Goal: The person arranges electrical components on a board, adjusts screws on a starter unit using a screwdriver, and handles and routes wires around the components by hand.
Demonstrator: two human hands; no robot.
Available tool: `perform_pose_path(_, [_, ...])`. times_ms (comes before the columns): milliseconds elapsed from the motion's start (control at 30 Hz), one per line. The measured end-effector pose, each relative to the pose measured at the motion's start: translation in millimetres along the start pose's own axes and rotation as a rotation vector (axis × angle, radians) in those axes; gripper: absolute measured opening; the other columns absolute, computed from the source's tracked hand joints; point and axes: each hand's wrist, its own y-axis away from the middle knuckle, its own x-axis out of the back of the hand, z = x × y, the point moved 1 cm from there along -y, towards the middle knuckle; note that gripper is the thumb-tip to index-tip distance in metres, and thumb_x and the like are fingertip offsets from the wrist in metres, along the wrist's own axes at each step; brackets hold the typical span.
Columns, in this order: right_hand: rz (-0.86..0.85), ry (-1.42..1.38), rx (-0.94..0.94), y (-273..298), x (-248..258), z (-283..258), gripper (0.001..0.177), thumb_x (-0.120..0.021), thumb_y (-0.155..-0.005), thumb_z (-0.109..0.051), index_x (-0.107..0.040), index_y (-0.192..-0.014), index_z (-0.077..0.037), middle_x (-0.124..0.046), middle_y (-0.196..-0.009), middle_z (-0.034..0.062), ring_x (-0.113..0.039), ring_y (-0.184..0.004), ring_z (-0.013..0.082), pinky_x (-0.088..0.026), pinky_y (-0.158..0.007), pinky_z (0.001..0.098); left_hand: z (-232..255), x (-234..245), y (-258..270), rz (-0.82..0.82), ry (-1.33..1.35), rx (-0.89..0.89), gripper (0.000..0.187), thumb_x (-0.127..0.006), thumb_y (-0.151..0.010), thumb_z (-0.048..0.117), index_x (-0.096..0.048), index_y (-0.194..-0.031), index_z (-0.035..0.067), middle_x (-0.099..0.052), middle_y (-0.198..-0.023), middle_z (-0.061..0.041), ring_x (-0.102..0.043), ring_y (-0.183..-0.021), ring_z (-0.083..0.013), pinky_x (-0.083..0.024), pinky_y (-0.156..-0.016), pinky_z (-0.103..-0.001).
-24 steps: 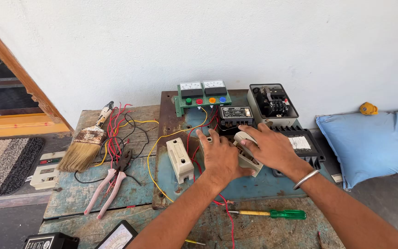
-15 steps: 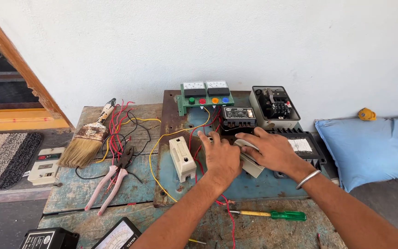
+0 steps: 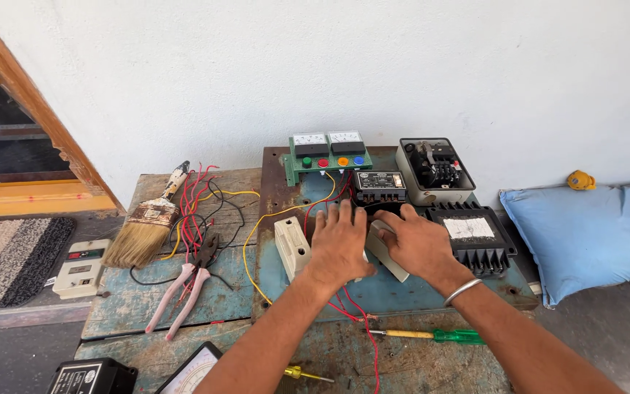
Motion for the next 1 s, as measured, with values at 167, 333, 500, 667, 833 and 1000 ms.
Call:
perform_pose_path(167, [-0.154,0.111,-0.291,-7,1,-31,0.038,-0.053,-0.100,-0.036,-0.056,-0.136,-0.024,-0.059,-0.121,0.0149,-0.071,-0.096,0.0371,-0.060,-0.077,0.0489,-8,4,4,-0.106,-0.041,0.005,0.117,-0.094,-0.053,0.055,-0.045,-0.138,-0.009,-0.055,-0.133,-0.023,-0.052,-0.128,-0.0396,-0.035,-0.114,-0.053])
perform_pose_path(333, [-0.209,0.063,-0.425,-15,-7,-39,0.041,-0.048,-0.104,-0.037,-0.050,-0.140,-0.017,-0.057,-0.127,0.0213,-0.070,-0.107,0.0412,-0.060,-0.083,0.0513,-13,1,2,-0.216,-0.056,0.024,0.121,-0.093,-0.055,0.058,-0.043,-0.144,-0.006,-0.056,-0.135,-0.019,-0.053,-0.128,-0.0366,-0.044,-0.109,-0.047])
perform_pose_path(500, [-0.328,-0.137,-0.409,-35,-11,-3,0.064,-0.050,-0.099,-0.049,-0.037,-0.149,-0.010,-0.050,-0.139,0.0317,-0.055,-0.125,0.0501,-0.046,-0.103,0.0574,-14,7,4,-0.187,-0.015,0.030,0.119,-0.093,-0.054,0.059,-0.044,-0.143,-0.003,-0.056,-0.137,-0.016,-0.053,-0.131,-0.0345,-0.049,-0.104,-0.045])
perform_pose_path(667, [-0.351,-0.146,-0.280,-70,-18,33,0.061,-0.034,-0.103,-0.053,-0.057,-0.132,-0.006,-0.048,-0.144,0.0300,-0.051,-0.132,0.0465,-0.040,-0.112,0.0558,-17,11,-4,-0.280,-0.067,0.015,0.121,-0.091,-0.054,0.062,-0.044,-0.144,-0.004,-0.057,-0.135,-0.017,-0.055,-0.128,-0.0341,-0.047,-0.105,-0.046])
perform_pose_path(833, [-0.271,-0.199,-0.350,-79,-37,18,0.064,-0.038,-0.101,-0.054,-0.068,-0.120,-0.001,-0.069,-0.123,0.0275,-0.064,-0.118,0.0447,-0.046,-0.107,0.0525,-23,13,-16,-0.377,-0.039,-0.028,0.124,-0.091,-0.052,0.065,-0.044,-0.141,-0.008,-0.056,-0.136,-0.021,-0.055,-0.128,-0.0358,-0.047,-0.106,-0.045])
perform_pose_path(1000, [-0.307,-0.296,-0.470,-61,-26,10,0.066,-0.040,-0.100,-0.056,-0.075,-0.107,-0.001,-0.076,-0.109,0.0270,-0.070,-0.109,0.0445,-0.055,-0.098,0.0503,-23,17,-20,-0.447,-0.043,-0.060,0.119,-0.087,-0.054,0.066,-0.048,-0.137,-0.011,-0.058,-0.133,-0.023,-0.061,-0.121,-0.0377,-0.052,-0.101,-0.045])
